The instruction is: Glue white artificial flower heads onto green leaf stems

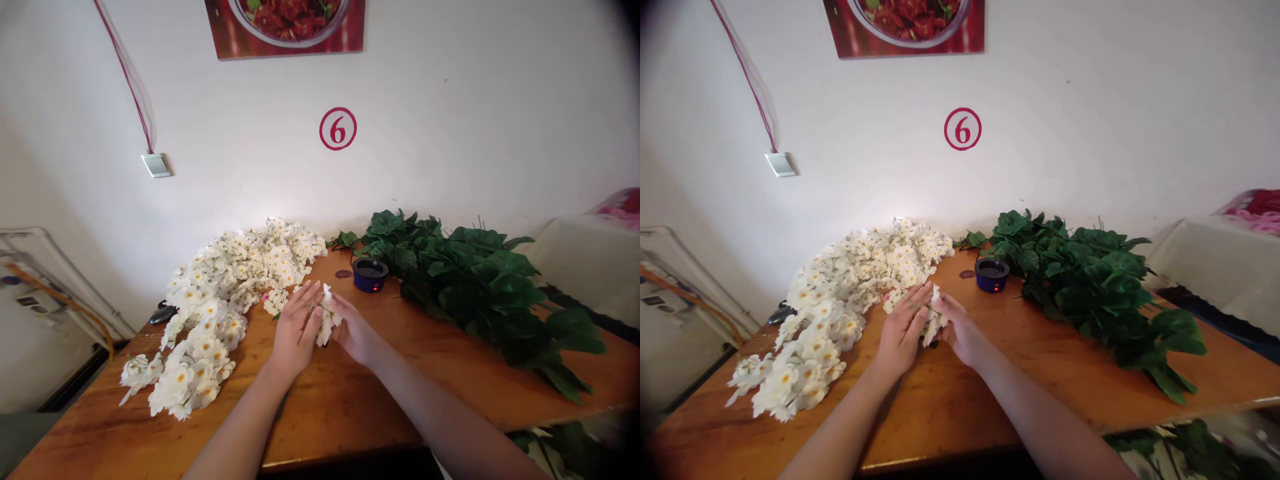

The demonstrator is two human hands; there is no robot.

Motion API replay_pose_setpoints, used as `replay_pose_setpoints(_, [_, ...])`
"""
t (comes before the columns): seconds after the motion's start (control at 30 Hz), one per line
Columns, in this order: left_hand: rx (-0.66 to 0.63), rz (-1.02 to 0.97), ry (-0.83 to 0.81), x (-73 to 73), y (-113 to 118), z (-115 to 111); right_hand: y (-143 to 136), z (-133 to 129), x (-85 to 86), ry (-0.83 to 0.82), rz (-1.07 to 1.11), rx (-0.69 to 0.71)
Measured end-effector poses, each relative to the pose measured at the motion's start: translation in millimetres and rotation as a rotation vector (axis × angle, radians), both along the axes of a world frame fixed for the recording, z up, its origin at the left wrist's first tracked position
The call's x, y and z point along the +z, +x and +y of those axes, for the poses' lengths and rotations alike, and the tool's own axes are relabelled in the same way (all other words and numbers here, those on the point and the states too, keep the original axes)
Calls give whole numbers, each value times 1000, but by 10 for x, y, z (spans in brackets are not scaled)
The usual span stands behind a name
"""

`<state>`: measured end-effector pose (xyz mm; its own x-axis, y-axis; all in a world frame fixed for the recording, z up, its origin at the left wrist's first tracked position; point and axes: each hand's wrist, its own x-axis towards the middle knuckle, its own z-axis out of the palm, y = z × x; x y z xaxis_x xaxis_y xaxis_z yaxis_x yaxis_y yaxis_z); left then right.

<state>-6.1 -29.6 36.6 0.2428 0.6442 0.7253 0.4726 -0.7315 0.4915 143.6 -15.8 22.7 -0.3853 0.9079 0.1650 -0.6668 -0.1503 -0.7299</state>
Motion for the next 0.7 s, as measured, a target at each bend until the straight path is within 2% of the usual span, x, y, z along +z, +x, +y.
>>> replay_pose_setpoints(0.07, [36,65,10,-8,-8,3,-9,-2,-9,-16,-62,-61])
replay_pose_setpoints(0.13, [137,105,-7,-34,-12,8,-14,0,-22,-21,-92,-84])
replay_pose_setpoints(0.23, [264,145,-87,-63,-7,21,-12,-4,-22,-19,-129,-53])
replay_pose_setpoints(0.33, [217,171,-97,-42,9,17,2,-9,-8,-56,-136,-17])
replay_pose_setpoints(0.47, [111,63,3,0,11,-12,20,-8,13,-109,-12,60])
replay_pose_setpoints(0.57, [171,-137,178,-6,-4,-29,-55,-61,61,-85,86,199])
replay_pose_setpoints(0.63, [191,-186,304,-8,7,-48,-178,-138,107,-65,183,159])
replay_pose_setpoints(0.7, [163,-119,380,13,47,-92,-335,-235,150,-66,249,27])
